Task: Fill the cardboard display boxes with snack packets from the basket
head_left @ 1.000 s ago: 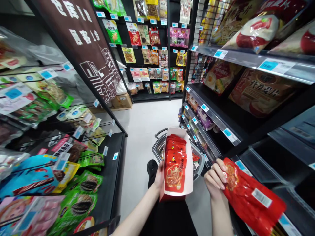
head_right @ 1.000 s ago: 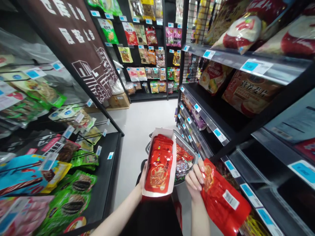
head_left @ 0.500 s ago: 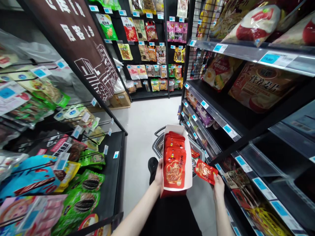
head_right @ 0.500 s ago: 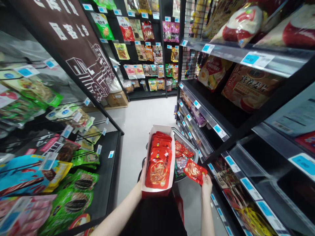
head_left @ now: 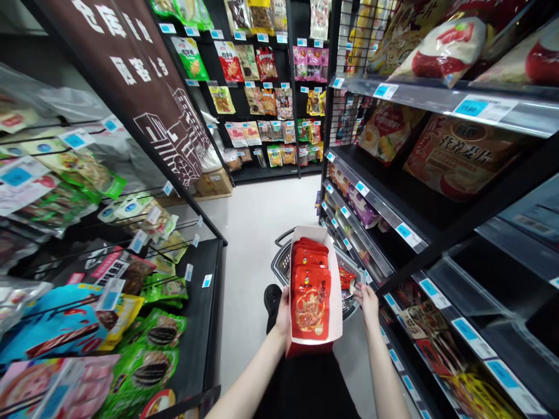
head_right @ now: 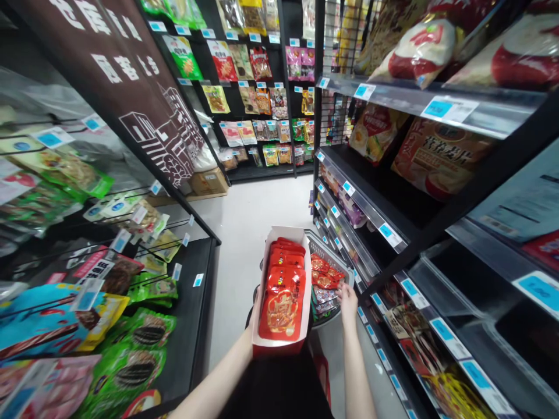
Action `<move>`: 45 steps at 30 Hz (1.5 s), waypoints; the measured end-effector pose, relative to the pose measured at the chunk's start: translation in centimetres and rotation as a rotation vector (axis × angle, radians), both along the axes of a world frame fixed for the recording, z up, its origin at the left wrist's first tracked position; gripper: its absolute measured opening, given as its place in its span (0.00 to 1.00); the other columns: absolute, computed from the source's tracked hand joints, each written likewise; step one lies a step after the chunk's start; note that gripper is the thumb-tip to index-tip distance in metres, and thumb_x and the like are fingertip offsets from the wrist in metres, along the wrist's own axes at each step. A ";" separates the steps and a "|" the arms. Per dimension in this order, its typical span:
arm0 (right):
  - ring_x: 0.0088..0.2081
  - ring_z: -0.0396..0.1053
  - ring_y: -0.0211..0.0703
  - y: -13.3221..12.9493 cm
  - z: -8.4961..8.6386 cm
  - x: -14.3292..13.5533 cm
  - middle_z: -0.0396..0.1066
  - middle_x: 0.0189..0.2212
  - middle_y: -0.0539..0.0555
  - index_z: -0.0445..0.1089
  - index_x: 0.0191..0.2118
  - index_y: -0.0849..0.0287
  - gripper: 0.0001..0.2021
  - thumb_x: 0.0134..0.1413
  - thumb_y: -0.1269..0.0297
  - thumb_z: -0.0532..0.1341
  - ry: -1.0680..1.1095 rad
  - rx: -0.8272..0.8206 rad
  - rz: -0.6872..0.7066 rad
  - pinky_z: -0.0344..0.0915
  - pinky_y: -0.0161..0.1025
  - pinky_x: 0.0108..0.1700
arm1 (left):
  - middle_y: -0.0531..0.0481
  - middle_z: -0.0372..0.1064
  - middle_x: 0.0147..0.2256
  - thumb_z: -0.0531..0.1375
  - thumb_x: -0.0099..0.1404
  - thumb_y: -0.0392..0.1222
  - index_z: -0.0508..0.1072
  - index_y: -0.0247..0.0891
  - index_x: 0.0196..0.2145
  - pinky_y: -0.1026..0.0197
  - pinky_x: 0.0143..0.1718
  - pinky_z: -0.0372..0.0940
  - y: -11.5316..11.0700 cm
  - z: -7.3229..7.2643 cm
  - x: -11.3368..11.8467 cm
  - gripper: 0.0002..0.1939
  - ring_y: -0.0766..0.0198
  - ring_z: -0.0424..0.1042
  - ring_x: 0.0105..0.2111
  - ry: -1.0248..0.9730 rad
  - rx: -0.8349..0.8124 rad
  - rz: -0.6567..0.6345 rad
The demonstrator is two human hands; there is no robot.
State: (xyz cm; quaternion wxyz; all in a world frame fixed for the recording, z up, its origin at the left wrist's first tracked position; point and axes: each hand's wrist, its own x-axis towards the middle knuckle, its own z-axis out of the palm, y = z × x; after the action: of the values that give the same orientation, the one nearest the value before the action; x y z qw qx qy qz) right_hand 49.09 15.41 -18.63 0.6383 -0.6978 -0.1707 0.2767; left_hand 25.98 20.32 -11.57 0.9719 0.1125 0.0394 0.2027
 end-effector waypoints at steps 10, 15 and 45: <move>0.53 0.64 0.56 -2.2 17.7 -6.9 0.73 0.47 0.57 0.68 0.51 0.56 0.19 0.52 0.66 0.63 -1.164 0.028 0.687 0.48 0.63 0.62 | 0.40 0.70 0.53 0.55 0.63 0.58 0.70 0.33 0.54 0.48 0.62 0.49 -0.1 -0.2 0.8 0.31 0.46 0.61 0.59 -0.010 0.039 0.074; 0.52 0.64 0.61 -1.7 17.1 -7.5 0.72 0.46 0.60 0.63 0.56 0.58 0.28 0.47 0.68 0.66 -1.259 -0.168 0.765 0.37 0.72 0.60 | 0.38 0.70 0.52 0.54 0.63 0.58 0.71 0.30 0.53 0.47 0.63 0.45 0.0 -0.9 0.6 0.31 0.45 0.60 0.60 -0.009 0.064 0.081; 0.19 0.57 0.30 -7.3 11.5 0.8 0.60 0.20 0.41 0.66 0.36 0.55 0.16 0.43 0.55 0.68 0.475 0.529 0.046 0.64 0.32 0.28 | 0.39 0.73 0.48 0.55 0.61 0.64 0.71 0.35 0.53 0.43 0.59 0.53 0.0 -1.0 -0.2 0.33 0.45 0.69 0.52 0.017 -0.006 0.072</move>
State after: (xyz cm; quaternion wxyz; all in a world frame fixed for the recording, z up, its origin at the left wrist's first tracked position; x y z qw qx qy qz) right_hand 49.89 8.11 -7.11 0.8124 -0.4204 -0.0990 0.3917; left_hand 25.75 20.28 -12.56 0.9640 0.1100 0.0524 0.2363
